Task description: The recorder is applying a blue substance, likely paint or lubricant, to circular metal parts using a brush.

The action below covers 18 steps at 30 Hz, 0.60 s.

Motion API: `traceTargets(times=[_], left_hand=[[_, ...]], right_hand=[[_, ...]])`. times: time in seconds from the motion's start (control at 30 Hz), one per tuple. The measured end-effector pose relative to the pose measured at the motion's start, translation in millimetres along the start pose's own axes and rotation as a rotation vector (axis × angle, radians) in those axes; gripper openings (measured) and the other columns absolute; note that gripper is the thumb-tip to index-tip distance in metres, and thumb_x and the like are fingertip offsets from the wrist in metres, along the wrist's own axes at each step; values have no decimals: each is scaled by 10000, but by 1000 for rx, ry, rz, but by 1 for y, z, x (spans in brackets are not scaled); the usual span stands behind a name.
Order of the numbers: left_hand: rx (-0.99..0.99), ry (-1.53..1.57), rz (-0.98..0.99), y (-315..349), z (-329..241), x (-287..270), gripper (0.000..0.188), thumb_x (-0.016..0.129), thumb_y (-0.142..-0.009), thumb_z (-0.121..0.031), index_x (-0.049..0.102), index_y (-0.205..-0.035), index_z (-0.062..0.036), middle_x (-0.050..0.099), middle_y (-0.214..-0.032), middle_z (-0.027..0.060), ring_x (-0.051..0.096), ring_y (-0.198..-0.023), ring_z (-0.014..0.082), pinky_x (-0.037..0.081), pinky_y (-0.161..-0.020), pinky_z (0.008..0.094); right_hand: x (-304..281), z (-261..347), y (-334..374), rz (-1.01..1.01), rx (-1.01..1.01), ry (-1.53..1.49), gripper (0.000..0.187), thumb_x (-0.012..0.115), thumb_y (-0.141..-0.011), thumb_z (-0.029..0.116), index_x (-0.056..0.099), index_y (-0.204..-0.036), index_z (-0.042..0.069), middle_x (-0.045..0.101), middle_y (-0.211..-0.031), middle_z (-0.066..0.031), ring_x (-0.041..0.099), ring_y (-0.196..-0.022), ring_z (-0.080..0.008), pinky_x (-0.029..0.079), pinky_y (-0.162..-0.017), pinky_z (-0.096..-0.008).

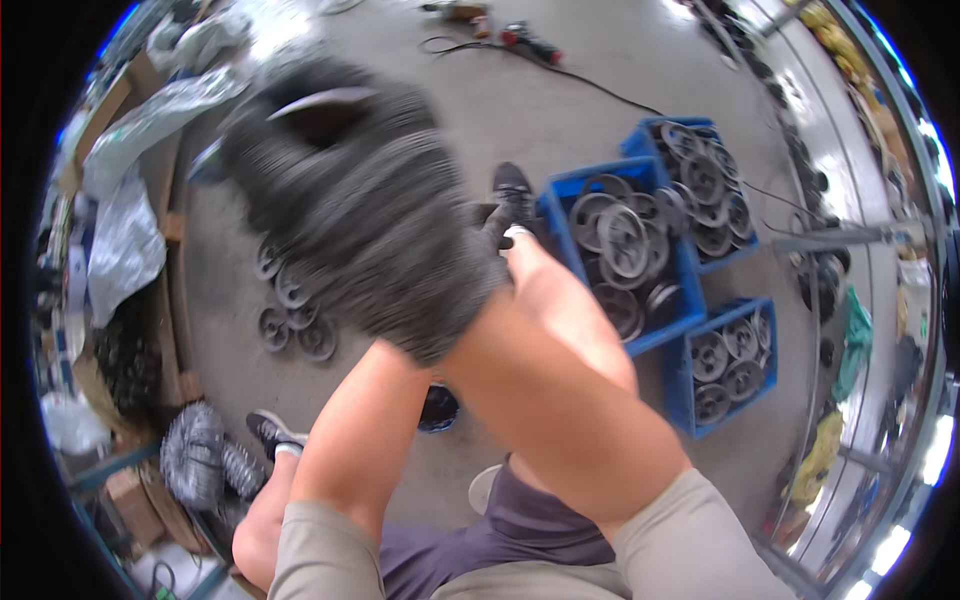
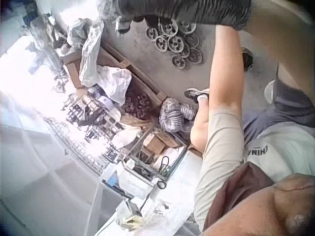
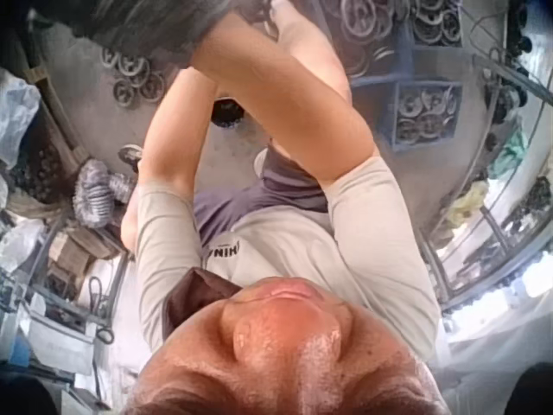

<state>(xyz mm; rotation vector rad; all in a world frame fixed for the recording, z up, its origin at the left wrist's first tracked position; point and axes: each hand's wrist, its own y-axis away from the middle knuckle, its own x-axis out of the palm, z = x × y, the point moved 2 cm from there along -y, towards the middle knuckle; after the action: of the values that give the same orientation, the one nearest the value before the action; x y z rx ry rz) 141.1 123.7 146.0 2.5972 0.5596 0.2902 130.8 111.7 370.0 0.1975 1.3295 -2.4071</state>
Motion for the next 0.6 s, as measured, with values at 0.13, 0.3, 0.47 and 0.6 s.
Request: traceTargets(times=[0.13, 0.3, 0.47, 0.6], left_hand=[[-103, -719, -97, 9, 150, -189, 450, 545, -1013, -397, 559, -1335, -83, 662, -1133, 80, 641, -954, 234, 531, -763, 349], [-521, -200, -799, 94, 308, -414, 427, 563, -951, -385, 569, -1226, -59, 674, -998, 124, 656, -780, 262, 536, -689, 419], [-665, -294, -840, 112, 364, -536, 525, 486, -991, -456, 446, -1415, -149, 590, -1281, 102, 640, -1072, 317, 541, -866, 473], [-585, 399, -1177, 56, 361, -484, 416, 595, -952, -351, 592, -1250, -61, 687, -986, 128, 685, -780, 258, 573, -601, 391]], right_hand=[[-6, -13, 13, 155, 806, -801, 243, 672, -926, 231, 701, -1026, 11, 715, -833, -109, 685, -705, -200, 529, -635, -311], [-11, -6, 22, 265, 974, -623, 373, 625, -970, 275, 656, -1194, -21, 708, -885, -112, 678, -742, -194, 538, -687, -290], [-9, -28, 39, 338, 1096, -425, 326, 608, -991, 284, 639, -1194, 30, 659, -808, -59, 617, -669, -143, 483, -630, -255], [5, -36, 48, 384, 1044, -220, 323, 597, -998, 297, 627, -1194, 42, 637, -783, -59, 584, -617, -136, 435, -566, -251]])
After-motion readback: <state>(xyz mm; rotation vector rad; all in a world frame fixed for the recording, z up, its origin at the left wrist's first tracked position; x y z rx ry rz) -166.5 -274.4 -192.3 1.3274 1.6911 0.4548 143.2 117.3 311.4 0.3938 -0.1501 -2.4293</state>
